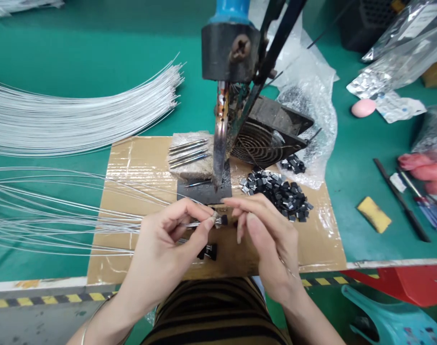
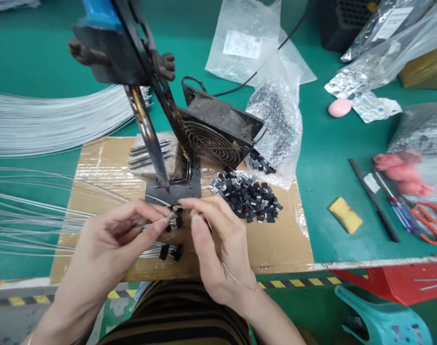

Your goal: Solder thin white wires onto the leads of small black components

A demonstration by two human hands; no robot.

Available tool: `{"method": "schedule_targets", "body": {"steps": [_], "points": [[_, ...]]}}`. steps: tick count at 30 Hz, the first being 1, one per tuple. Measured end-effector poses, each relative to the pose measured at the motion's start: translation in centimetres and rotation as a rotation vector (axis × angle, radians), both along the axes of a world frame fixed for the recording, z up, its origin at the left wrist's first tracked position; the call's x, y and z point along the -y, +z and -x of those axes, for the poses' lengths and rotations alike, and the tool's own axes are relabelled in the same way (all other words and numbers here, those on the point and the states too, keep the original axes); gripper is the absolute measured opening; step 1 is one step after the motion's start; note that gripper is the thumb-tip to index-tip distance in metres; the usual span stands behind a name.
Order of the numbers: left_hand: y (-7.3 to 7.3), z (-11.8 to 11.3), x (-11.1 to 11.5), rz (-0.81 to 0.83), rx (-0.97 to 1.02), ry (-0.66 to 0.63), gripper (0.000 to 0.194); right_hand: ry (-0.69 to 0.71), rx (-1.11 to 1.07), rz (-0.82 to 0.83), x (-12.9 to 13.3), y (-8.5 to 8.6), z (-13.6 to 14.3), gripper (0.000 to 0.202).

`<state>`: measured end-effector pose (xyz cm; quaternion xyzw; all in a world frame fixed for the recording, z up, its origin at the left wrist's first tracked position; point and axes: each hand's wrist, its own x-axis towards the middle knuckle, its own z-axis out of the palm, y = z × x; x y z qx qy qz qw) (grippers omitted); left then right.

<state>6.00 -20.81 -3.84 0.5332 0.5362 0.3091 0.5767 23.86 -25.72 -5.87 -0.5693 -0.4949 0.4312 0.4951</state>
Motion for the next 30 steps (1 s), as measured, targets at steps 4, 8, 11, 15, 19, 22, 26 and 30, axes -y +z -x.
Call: {"method": "schedule_targets", "body": {"steps": [4, 8, 11, 15, 19, 22, 26, 30], "points": [[-0.2, -0.2, -0.4, -0.031, -0.021, 0.034, 0.01, -0.036, 0.08, -0.004, 0.5, -0.5, 0.1, 0.039], [-0.2, -0.4, -0.8, -0.062, -0.032, 0.061, 0.01, -0.064, 0.215, 0.009, 0.4, -0.4, 0.4, 0.041], [0.0, -0.5, -1.2, -0.067, -0.056, 0.062, 0.009, -0.078, 0.33, -0.016, 0.3, -0.3, 0.3, 0.019], [0.0, -0.6, -1.6, -0.079, -0.069, 0.062, 0.009, -0.036, 0.281, 0.011, 0.2, -0.1, 0.0, 0.024], [-0.1, -0.7, -2.0, -0.096, -0.07, 0.07, 0.009, -0.035, 0.107, 0.002, -0.4, 0.2, 0.2, 0.021], [-0.2, -0.7, -2.2, -0.106, -0.076, 0.075, 0.009, -0.089, 0.082, -0.018, -0.7, 0.4, 0.6, 0.017], [-0.3, -0.6, -2.3, -0.106, -0.093, 0.077, 0.01, -0.168, 0.091, 0.016, -0.6, 0.4, 0.7, 0.02], [-0.3, -0.6, -2.3, -0.108, -0.101, 0.073, 0.01, -0.15, -0.062, -0.053, -0.7, 0.2, 0.7, 0.035]]}}
